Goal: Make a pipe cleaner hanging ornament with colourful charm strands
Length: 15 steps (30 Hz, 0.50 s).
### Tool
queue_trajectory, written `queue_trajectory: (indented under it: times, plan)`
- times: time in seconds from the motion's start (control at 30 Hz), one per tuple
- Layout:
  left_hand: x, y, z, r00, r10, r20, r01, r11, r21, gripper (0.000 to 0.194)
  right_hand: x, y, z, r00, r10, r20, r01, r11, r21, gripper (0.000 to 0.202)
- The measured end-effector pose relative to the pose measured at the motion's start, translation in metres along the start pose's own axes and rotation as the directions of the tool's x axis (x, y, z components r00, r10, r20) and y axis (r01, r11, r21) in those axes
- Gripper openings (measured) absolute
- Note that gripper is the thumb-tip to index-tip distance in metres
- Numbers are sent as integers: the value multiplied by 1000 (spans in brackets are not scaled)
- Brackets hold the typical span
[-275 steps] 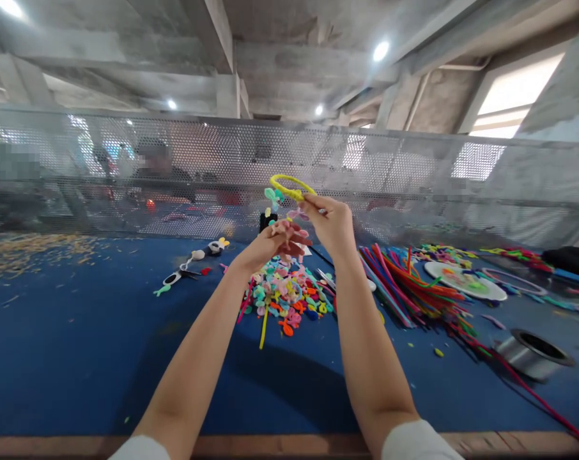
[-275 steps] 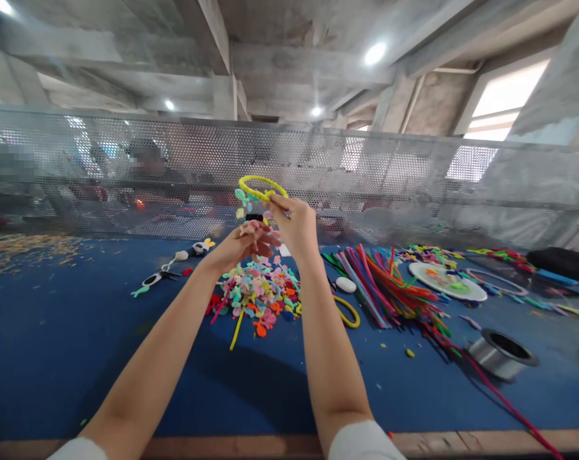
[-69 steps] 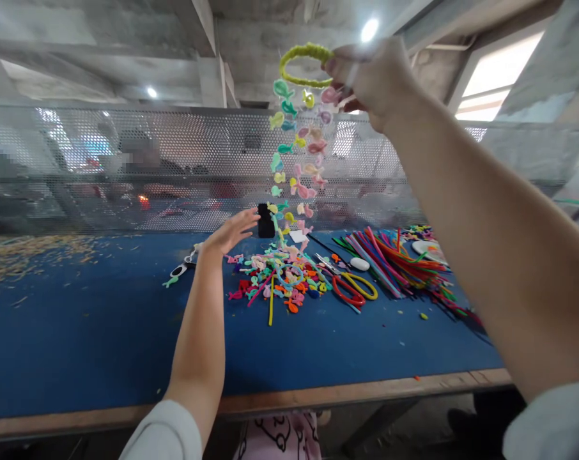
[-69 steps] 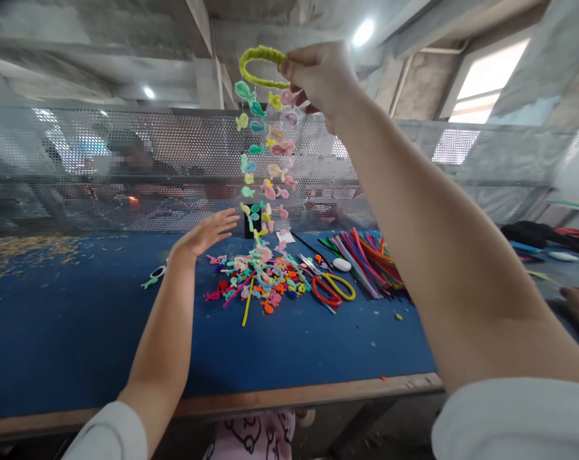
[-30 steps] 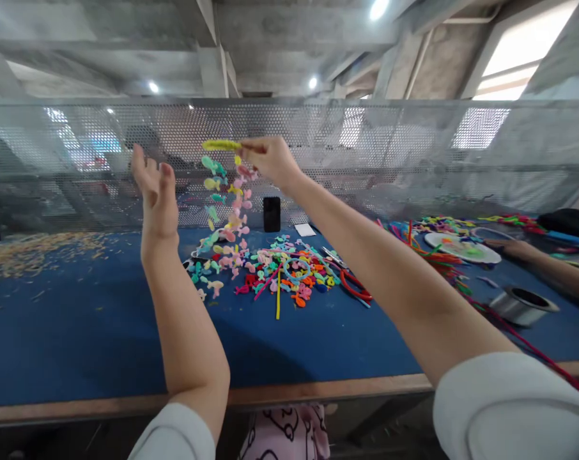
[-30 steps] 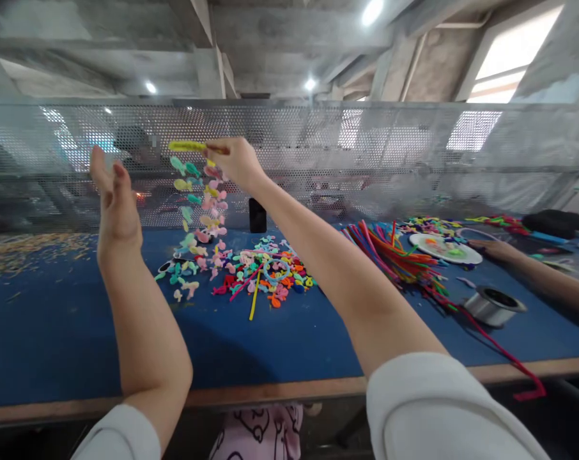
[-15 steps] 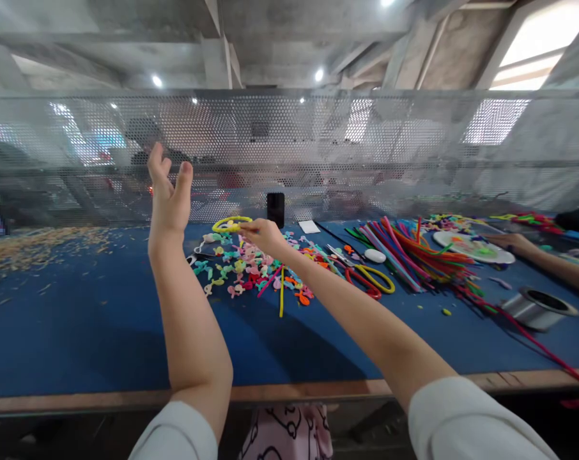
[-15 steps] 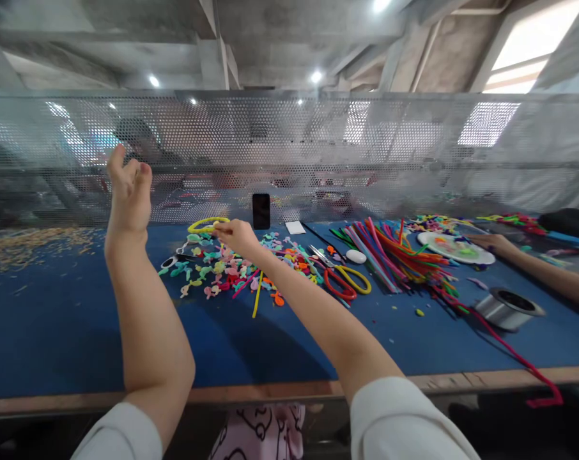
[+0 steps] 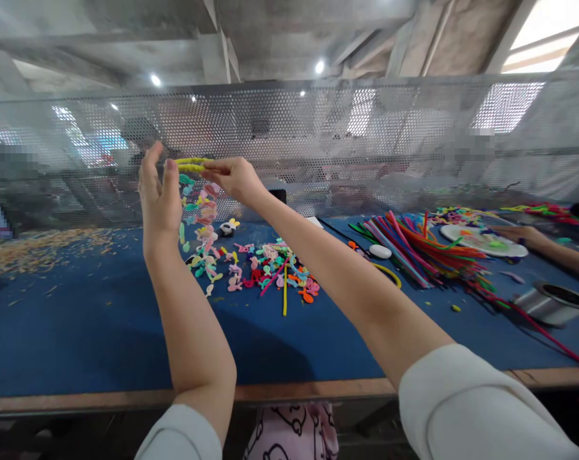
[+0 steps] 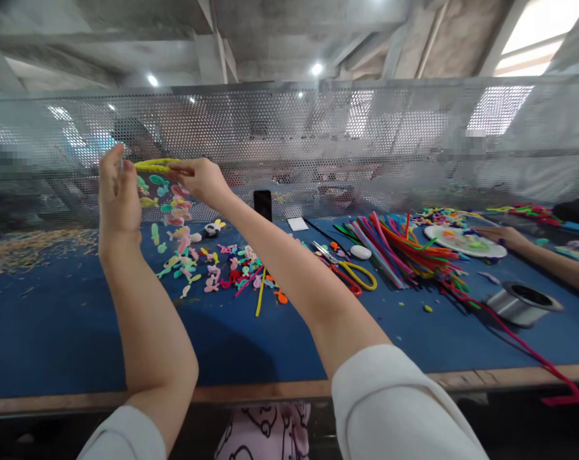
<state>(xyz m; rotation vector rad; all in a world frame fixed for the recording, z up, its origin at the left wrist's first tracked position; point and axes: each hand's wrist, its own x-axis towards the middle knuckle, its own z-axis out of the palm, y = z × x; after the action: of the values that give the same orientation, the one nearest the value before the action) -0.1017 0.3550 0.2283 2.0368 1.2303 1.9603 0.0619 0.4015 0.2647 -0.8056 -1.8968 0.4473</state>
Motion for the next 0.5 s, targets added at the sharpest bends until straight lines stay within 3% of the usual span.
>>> queue_trajectory:
  times: [0.1, 0.33, 0.5]
  plan:
    - [0, 0, 0, 994, -7, -109, 5, 1000, -21, 49, -23, 17, 8, 999, 33, 18, -31, 996, -87, 32]
    - [-2, -2, 8, 993, -43, -111, 28, 991, -128, 60, -102, 87, 43, 973, 188, 134, -145, 950, -278, 24]
    - [-1, -2, 10, 991, -72, -116, 61, 994, -94, 58, -150, 106, 57, 914, 284, 290, -77, 822, -564, 25]
